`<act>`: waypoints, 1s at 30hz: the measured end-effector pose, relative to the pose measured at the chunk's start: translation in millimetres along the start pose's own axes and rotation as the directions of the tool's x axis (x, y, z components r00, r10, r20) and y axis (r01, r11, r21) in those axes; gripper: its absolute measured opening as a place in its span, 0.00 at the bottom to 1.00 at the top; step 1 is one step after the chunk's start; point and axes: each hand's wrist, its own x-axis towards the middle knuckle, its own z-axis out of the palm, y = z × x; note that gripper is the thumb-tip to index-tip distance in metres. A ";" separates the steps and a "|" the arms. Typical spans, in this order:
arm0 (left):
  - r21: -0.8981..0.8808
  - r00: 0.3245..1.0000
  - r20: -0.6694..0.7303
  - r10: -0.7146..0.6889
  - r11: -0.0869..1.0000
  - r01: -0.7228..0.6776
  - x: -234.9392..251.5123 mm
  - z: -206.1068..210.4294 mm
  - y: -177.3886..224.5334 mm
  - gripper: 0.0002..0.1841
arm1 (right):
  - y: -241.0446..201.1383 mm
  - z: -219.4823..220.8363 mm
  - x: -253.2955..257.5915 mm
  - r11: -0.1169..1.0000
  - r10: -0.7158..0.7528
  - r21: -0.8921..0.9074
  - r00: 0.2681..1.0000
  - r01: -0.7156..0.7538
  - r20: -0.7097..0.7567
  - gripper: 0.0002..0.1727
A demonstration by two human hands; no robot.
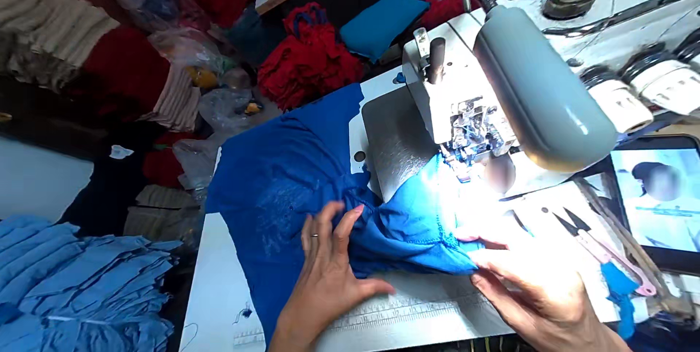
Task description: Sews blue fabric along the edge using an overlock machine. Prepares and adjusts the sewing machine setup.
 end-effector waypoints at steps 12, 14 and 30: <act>0.047 0.960 -0.012 0.280 0.959 -0.280 49.4 -38.3 60.4 0.30 | 5.6 8.1 -19.3 0.996 0.084 0.019 0.990 -0.082 -0.115 0.05; -0.050 0.886 -0.004 0.463 0.885 -0.462 65.4 -14.9 66.7 0.26 | 3.2 4.9 -17.6 0.994 0.113 0.007 0.986 -0.112 -0.121 0.06; -0.242 0.835 0.139 0.533 0.836 -0.493 110.6 -36.7 57.2 0.19 | 3.9 -28.8 31.9 0.998 0.030 -0.057 0.999 -0.028 0.040 0.08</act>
